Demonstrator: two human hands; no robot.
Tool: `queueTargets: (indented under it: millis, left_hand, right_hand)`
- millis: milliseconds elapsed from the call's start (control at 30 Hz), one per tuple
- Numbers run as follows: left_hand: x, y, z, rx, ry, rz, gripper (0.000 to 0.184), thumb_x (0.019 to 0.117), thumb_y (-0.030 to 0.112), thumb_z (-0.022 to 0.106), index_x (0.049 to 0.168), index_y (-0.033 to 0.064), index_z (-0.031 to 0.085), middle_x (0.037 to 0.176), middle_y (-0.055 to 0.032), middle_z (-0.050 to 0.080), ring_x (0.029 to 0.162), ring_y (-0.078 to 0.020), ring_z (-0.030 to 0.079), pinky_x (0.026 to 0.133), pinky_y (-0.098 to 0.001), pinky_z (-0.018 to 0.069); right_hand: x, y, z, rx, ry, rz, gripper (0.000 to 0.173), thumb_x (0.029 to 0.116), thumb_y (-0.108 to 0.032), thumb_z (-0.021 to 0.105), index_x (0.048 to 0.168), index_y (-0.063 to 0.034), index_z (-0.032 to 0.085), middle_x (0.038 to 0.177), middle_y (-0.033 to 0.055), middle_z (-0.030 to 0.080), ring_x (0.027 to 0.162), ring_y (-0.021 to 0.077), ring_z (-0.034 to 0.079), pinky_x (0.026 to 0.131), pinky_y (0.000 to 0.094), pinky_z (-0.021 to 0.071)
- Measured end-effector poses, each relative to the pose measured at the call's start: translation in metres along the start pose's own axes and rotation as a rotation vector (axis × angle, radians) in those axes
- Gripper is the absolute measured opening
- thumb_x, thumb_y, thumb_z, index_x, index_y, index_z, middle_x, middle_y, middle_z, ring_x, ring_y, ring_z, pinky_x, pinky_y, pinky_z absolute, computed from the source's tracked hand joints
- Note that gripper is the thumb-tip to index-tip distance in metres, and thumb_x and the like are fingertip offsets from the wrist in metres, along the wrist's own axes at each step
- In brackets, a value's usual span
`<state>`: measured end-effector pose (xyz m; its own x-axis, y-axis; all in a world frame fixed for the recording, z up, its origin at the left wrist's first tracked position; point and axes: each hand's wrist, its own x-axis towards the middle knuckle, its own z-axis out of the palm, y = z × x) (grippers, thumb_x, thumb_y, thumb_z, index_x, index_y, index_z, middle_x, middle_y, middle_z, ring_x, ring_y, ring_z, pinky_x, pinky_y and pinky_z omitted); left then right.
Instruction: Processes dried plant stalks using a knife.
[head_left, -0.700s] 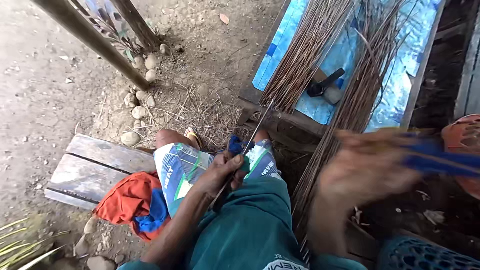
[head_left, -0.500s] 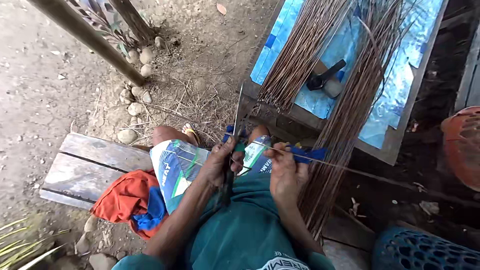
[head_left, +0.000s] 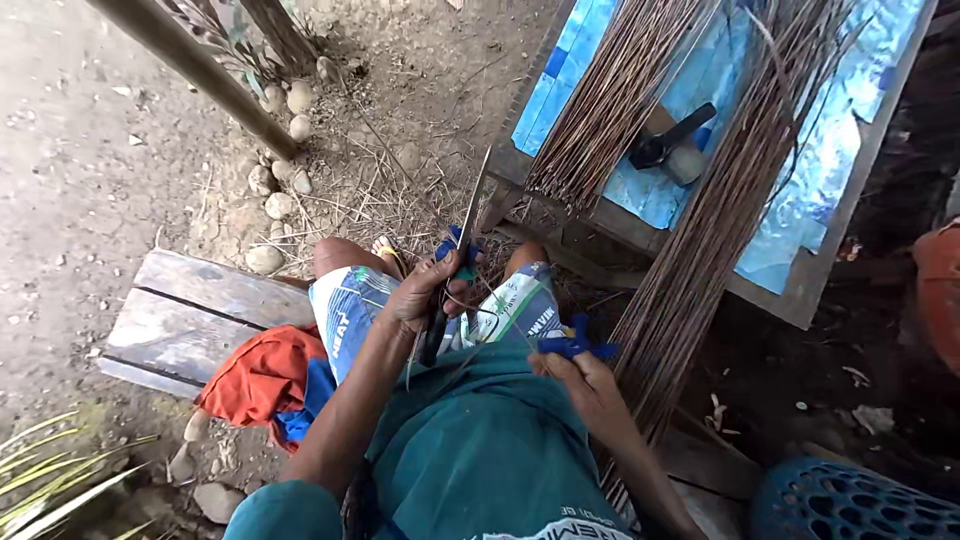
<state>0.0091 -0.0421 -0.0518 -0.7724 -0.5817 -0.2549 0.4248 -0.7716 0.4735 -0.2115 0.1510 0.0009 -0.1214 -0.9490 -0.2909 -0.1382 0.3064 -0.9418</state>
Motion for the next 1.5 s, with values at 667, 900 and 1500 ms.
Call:
queueTargets:
  millis: [667,900,1500]
  left_hand:
    - [-0.030,0.076,-0.032,0.347,0.366,0.357,0.025,0.1006,0.035,0.058,0.109,0.0119,0.063,0.060,0.0059,0.055,0.047,-0.0042,0.052,0.045,-0.0201,0.0489]
    - [-0.030,-0.012,0.039,0.486,-0.013,-0.086,0.001,0.0908,0.020,0.069,0.091,0.0191,0.068,0.066,0.0111,0.062,0.054,0.0016,0.055,0.050,-0.0167,0.0474]
    - [-0.031,-0.014,0.042,0.371,0.030,-0.035,0.005,0.0922,0.023,0.064,0.089,0.0228,0.068,0.065,0.0134,0.059,0.053,0.0045,0.052,0.050,-0.0136,0.0447]
  right_hand:
    - [-0.031,0.008,0.007,0.624,-0.217,0.334,0.013,0.0948,-0.025,0.070,0.102,-0.0162,0.077,0.061,-0.0061,0.063,0.046,-0.0032,0.052,0.044,0.0141,0.0457]
    - [-0.007,-0.007,0.011,0.886,-0.147,0.417,0.018,0.0933,-0.029,0.071,0.101,-0.0135,0.075,0.058,-0.0070,0.060,0.043,-0.0036,0.049,0.041,0.0127,0.0431]
    - [-0.024,-0.003,-0.010,0.217,-0.096,-0.030,0.011,0.0999,-0.023,0.065,0.104,-0.0242,0.076,0.074,-0.0118,0.070,0.052,-0.0076,0.056,0.046,0.0109,0.0488]
